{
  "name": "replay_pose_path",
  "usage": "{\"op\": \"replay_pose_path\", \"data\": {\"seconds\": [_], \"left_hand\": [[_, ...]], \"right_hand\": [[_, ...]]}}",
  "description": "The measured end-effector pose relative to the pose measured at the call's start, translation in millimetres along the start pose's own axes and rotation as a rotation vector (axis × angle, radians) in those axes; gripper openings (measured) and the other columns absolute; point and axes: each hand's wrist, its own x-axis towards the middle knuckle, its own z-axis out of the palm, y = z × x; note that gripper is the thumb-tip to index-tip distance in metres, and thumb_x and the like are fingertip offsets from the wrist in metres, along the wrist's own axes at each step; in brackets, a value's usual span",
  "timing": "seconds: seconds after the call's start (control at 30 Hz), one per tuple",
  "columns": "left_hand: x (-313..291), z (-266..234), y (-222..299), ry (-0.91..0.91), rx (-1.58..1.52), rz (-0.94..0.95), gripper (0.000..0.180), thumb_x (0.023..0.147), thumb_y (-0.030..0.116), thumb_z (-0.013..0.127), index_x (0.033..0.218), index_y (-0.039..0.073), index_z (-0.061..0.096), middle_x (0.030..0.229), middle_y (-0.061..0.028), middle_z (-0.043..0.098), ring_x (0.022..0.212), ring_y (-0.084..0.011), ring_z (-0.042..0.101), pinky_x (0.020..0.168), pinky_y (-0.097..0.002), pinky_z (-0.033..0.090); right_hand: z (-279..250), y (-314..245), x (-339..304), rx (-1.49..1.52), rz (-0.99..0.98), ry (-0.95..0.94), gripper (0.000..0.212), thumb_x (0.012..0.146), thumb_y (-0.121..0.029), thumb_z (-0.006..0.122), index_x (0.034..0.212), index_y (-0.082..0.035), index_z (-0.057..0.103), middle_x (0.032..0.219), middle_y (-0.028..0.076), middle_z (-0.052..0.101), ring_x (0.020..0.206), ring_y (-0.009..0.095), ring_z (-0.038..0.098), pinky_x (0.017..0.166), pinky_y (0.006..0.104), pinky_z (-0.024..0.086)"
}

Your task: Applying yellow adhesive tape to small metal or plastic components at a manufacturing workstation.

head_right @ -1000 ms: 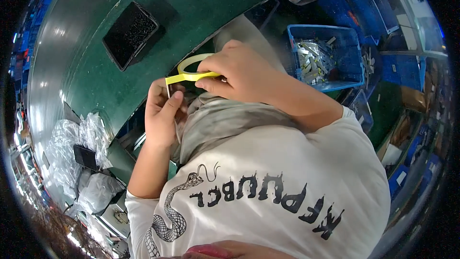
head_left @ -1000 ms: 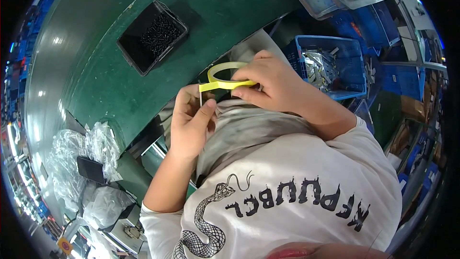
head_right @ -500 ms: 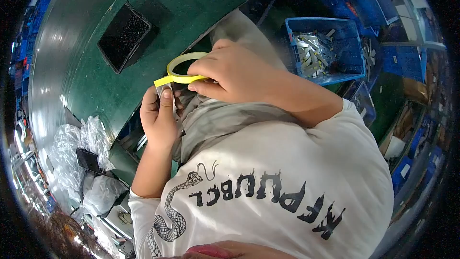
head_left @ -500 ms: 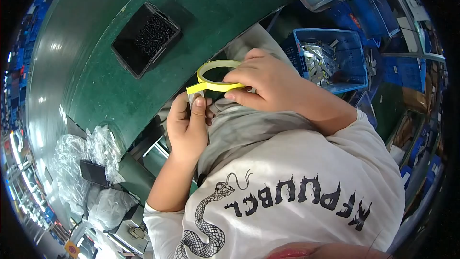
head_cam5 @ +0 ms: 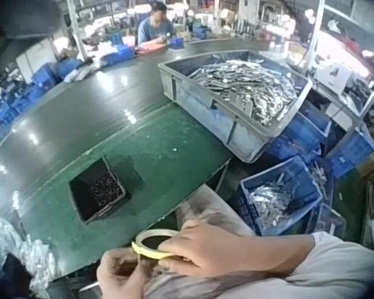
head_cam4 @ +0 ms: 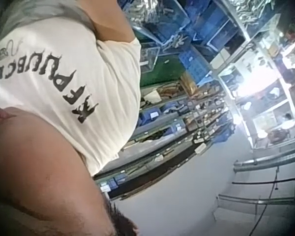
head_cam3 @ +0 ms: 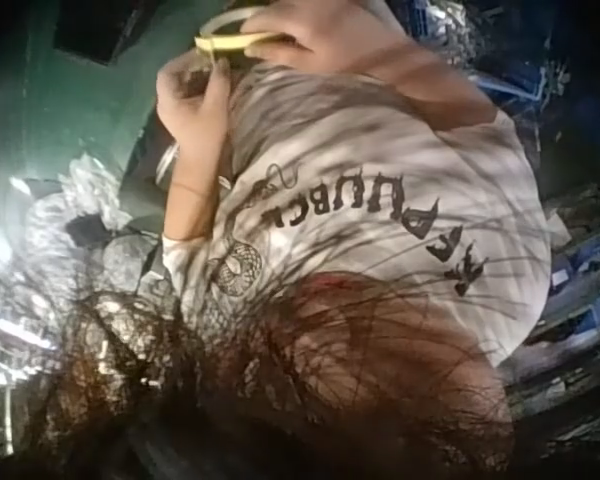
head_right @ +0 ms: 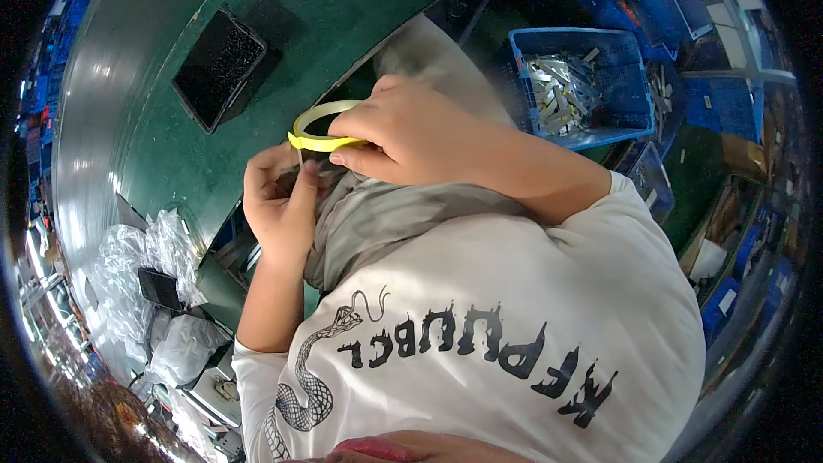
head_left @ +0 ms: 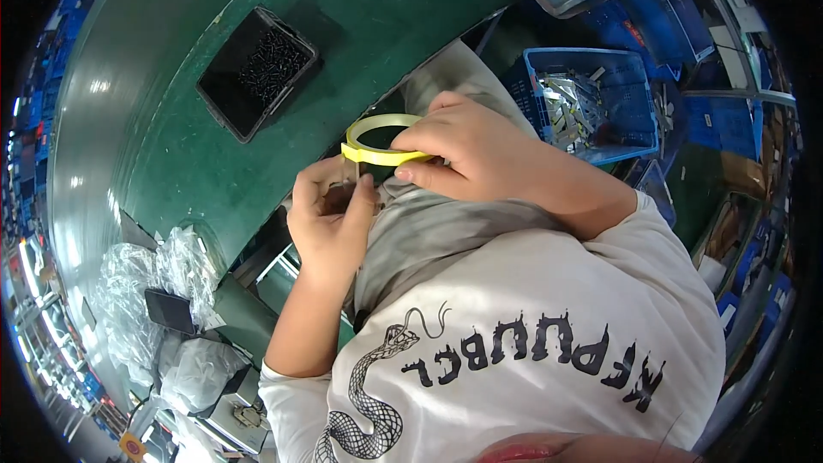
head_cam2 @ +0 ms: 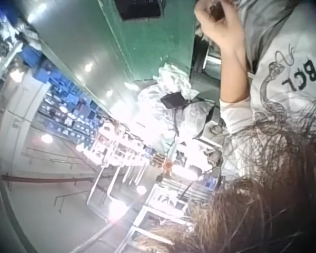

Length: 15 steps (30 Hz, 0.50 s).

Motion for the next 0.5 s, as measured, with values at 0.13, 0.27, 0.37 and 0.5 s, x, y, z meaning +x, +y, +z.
{"op": "replay_pose_path", "data": {"seconds": [0.13, 0.27, 0.37, 0.5], "left_hand": [[3.6, -6.1, -2.8, -0.006, 0.465, 0.275, 0.024, 0.093, 0.003, 0.064, 0.114, 0.001, 0.053, 0.091, -0.0146, 0.072, 0.072, -0.0178, 0.071, 0.061, -0.0294, 0.056], [1.8, -6.7, 1.5, -0.05, 0.655, 0.22, 0.02, 0.099, 0.01, 0.056, 0.116, 0.0, 0.051, 0.087, -0.014, 0.073, 0.073, -0.0189, 0.072, 0.065, -0.0303, 0.056], [0.7, -7.1, 1.1, -0.027, 0.546, 0.241, 0.02, 0.101, 0.011, 0.052, 0.117, 0.0, 0.05, 0.09, -0.0145, 0.073, 0.076, -0.0188, 0.072, 0.068, -0.0297, 0.056], [0.6, -4.0, -2.8, -0.03, 0.279, 0.261, 0.019, 0.103, 0.013, 0.048, 0.115, -0.002, 0.048, 0.1, -0.0169, 0.072, 0.08, -0.0182, 0.071, 0.071, -0.0286, 0.056]], "right_hand": [[2.7, 1.7, 0.1, -0.024, -0.067, 0.065, 0.026, 0.085, -0.02, 0.073, 0.103, -0.003, 0.067, 0.077, 0.004, 0.066, 0.061, 0.022, 0.056, 0.074, 0.0345, 0.041], [-1.3, 1.2, -0.5, -0.052, -0.028, 0.008, 0.025, 0.086, -0.02, 0.072, 0.104, -0.003, 0.067, 0.077, 0.004, 0.066, 0.064, 0.022, 0.058, 0.074, 0.0348, 0.042], [-4.0, 2.6, -2.5, -0.055, -0.021, 0.017, 0.025, 0.086, -0.021, 0.072, 0.104, -0.003, 0.067, 0.076, 0.004, 0.066, 0.063, 0.022, 0.058, 0.074, 0.0347, 0.042], [-6.3, 3.8, -3.7, -0.069, -0.01, 0.015, 0.025, 0.086, -0.021, 0.072, 0.104, -0.004, 0.068, 0.073, 0.003, 0.065, 0.061, 0.022, 0.057, 0.073, 0.0346, 0.043]]}}
